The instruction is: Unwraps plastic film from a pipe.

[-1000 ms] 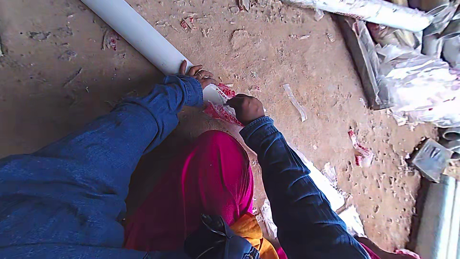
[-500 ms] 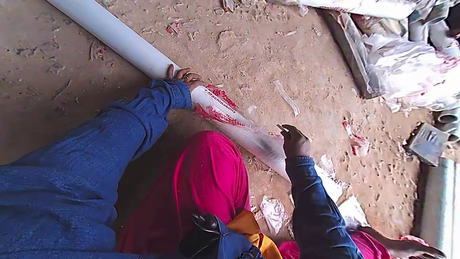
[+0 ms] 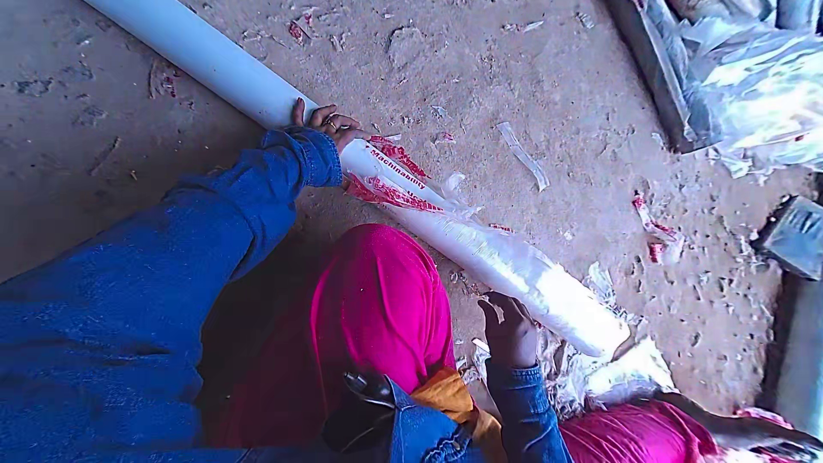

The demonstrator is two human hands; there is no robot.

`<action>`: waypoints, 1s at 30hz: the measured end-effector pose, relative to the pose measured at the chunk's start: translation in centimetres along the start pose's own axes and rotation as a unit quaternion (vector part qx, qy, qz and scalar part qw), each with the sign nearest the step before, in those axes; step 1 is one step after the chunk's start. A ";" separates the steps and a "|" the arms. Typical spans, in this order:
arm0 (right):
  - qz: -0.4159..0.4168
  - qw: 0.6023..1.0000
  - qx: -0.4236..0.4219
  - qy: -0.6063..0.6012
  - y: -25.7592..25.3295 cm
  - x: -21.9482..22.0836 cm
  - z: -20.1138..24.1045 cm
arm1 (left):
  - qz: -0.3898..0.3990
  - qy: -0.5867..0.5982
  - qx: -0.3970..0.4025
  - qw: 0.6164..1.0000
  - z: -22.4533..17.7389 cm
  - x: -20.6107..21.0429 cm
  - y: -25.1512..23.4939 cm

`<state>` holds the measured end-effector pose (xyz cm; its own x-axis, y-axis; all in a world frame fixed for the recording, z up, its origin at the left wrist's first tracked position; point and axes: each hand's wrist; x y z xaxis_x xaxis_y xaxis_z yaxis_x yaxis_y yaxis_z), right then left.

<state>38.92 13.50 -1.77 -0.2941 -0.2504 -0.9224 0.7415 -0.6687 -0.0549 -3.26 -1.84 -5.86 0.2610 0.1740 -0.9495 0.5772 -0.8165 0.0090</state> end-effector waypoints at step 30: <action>0.240 0.956 -0.135 -0.098 -13.9 4.6 14.5 | 0.043 0.016 -0.055 0.997 -1.4 -1.4 -0.2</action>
<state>18.57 11.49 0.28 0.0312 -0.6271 -0.7783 0.9404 -0.2454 0.2354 -2.69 -1.18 -4.12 0.3373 0.1255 -0.9330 0.6322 -0.7645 0.1257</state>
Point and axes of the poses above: each hand's wrist, its own y-axis away from the middle knuckle, its own x-axis out of the palm, z = x × y, and after that the axes turned 3 degrees about -y, right-handed
